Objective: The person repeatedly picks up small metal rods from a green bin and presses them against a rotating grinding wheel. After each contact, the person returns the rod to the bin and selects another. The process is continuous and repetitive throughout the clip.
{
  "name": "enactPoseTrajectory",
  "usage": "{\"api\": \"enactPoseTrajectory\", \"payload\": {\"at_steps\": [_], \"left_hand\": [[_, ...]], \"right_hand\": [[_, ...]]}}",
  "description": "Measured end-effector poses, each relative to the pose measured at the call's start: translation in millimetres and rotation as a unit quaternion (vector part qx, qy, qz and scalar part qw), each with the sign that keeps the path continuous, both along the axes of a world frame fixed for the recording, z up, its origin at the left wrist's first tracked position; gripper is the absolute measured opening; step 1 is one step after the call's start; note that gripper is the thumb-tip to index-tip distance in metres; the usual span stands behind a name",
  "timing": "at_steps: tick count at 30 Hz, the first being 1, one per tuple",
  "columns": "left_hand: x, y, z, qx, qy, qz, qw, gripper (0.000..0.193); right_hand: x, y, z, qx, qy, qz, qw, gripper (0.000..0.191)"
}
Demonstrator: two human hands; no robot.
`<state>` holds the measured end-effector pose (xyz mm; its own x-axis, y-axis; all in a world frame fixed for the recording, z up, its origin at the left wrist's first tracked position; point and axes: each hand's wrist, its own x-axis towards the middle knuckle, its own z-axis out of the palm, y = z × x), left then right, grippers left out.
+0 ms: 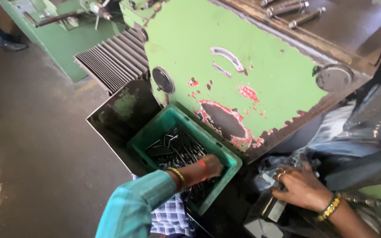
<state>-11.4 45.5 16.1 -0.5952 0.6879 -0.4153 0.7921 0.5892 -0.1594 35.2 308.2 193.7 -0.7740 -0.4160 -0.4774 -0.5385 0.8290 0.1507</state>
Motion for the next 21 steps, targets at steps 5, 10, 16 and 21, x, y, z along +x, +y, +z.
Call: {"api": "enactPoseTrajectory", "payload": {"at_steps": [5,10,16,21], "left_hand": [[2,-34,14,0.159,0.126,-0.001,0.979,0.01],[33,-64,77,0.468,0.135,0.092,0.868,0.015],[82,-78,148,0.654,-0.092,0.222,0.718,0.019],[99,-57,155,0.768,-0.3,0.275,0.495,0.013]], "right_hand": [[1,-2,4,0.018,-0.017,-0.015,1.0,0.054],[0,1,9,-0.003,-0.031,-0.007,0.999,0.056],[12,-1,25,-0.159,0.059,0.051,0.984,0.067],[20,-40,46,-0.305,0.01,0.037,0.952,0.093]]}}
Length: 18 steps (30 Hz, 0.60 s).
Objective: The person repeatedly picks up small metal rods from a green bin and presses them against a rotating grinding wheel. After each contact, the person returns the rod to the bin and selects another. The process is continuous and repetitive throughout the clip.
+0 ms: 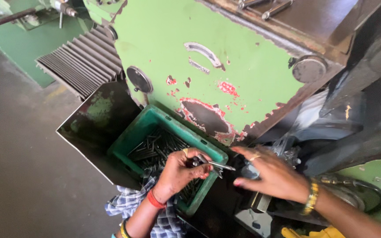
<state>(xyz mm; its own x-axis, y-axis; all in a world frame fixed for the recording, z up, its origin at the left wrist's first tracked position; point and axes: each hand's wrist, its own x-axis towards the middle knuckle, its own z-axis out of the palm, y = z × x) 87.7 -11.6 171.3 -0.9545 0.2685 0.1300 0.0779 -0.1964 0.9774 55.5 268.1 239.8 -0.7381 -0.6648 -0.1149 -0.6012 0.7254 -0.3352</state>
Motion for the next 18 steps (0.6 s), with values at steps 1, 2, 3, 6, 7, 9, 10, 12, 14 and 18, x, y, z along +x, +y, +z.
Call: {"api": "enactPoseTrajectory", "payload": {"at_steps": [1,2,3,6,7,9,10,12,14,18], "left_hand": [[1,4,-3,0.041,-0.011,-0.015,0.999,0.014],[3,9,-7,0.084,-0.015,-0.027,0.996,0.016],[4,14,-11,0.128,-0.019,-0.039,0.991,0.017],[5,18,-19,0.135,-0.007,-0.016,0.991,0.018],[5,17,-20,0.117,0.0,0.003,0.993,0.018],[7,11,-18,0.108,0.007,-0.013,0.994,0.02],[9,7,-16,0.103,0.01,-0.019,0.994,0.023],[17,-1,-13,-0.179,0.03,-0.006,0.983,0.051],[23,1,-15,-0.382,0.159,0.066,0.908,0.083],[24,24,-45,-0.446,0.175,0.015,0.878,0.111]], "right_hand": [[0,-12,1,-0.028,-0.017,0.019,0.999,0.093],[-2,-25,0,-0.055,-0.034,0.038,0.997,0.093],[-3,-35,-2,-0.082,-0.051,0.058,0.994,0.093],[-10,-65,-15,0.01,-0.175,-0.053,0.983,0.047],[-12,-67,-19,0.013,-0.163,-0.043,0.986,0.043],[-15,-75,-31,0.019,-0.139,-0.019,0.99,0.042],[-16,-76,-36,0.026,-0.124,-0.002,0.992,0.038],[-15,-75,-47,0.039,-0.096,0.031,0.994,0.031],[-12,-75,-58,0.131,-0.034,0.09,0.987,0.025],[6,-82,-67,0.235,-0.014,0.13,0.963,0.019]]}}
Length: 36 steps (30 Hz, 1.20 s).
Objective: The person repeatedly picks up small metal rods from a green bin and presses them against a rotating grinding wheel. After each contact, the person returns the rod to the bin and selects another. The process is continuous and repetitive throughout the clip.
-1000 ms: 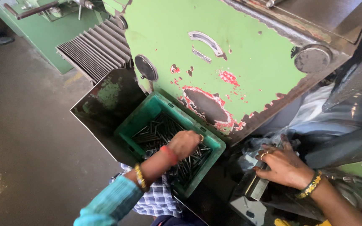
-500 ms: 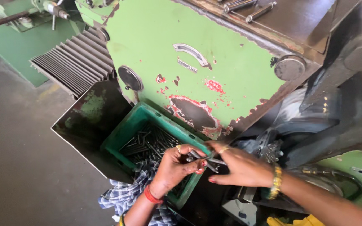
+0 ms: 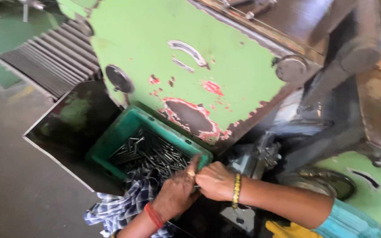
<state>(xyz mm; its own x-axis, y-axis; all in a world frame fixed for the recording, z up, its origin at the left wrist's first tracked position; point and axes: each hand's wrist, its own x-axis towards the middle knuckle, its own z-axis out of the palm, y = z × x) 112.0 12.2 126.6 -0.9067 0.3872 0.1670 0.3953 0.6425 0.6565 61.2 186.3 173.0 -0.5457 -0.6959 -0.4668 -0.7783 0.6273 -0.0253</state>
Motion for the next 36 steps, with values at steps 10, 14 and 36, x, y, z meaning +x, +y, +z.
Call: {"api": "enactPoseTrajectory", "payload": {"at_steps": [10,14,36], "left_hand": [[-20,-2,-104,0.665,-0.282,0.118,0.681,0.034],[-37,-18,-99,0.672,-0.359,0.248,0.598,0.025],[-13,64,-32,0.585,-0.542,0.003,0.603,0.03]], "right_hand": [[-20,102,81,-0.179,0.046,-0.075,0.98,0.043],[-8,112,52,-0.064,0.014,-0.055,0.996,0.051],[-31,142,24,-0.079,0.023,-0.128,0.988,0.03]]}}
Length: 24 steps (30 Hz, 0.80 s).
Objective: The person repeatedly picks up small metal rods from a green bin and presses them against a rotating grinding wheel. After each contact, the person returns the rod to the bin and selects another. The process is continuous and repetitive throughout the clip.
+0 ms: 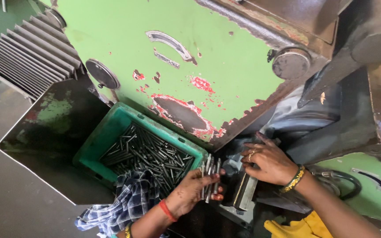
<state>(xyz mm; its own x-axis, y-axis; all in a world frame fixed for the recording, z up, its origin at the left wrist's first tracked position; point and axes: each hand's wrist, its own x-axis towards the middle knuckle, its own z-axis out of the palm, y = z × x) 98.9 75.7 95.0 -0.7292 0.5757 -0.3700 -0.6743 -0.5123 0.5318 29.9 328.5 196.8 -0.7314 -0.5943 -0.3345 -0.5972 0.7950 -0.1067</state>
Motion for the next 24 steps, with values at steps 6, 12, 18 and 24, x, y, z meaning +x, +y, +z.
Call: {"api": "enactPoseTrajectory", "payload": {"at_steps": [6,12,18,24], "left_hand": [[1,19,-2,-0.044,0.012,-0.033,0.998,0.025],[-1,32,5,-0.09,0.01,-0.054,0.994,0.025],[-2,43,15,-0.138,0.035,-0.073,0.987,0.025],[-7,50,12,-0.173,0.091,-0.084,0.977,0.018]], "right_hand": [[1,3,-8,-0.06,0.036,-0.009,0.997,0.022],[3,8,-19,-0.146,0.112,0.0,0.983,0.016],[3,7,-20,-0.148,0.116,-0.006,0.982,0.017],[3,3,-16,-0.077,0.064,-0.074,0.992,0.024]]}}
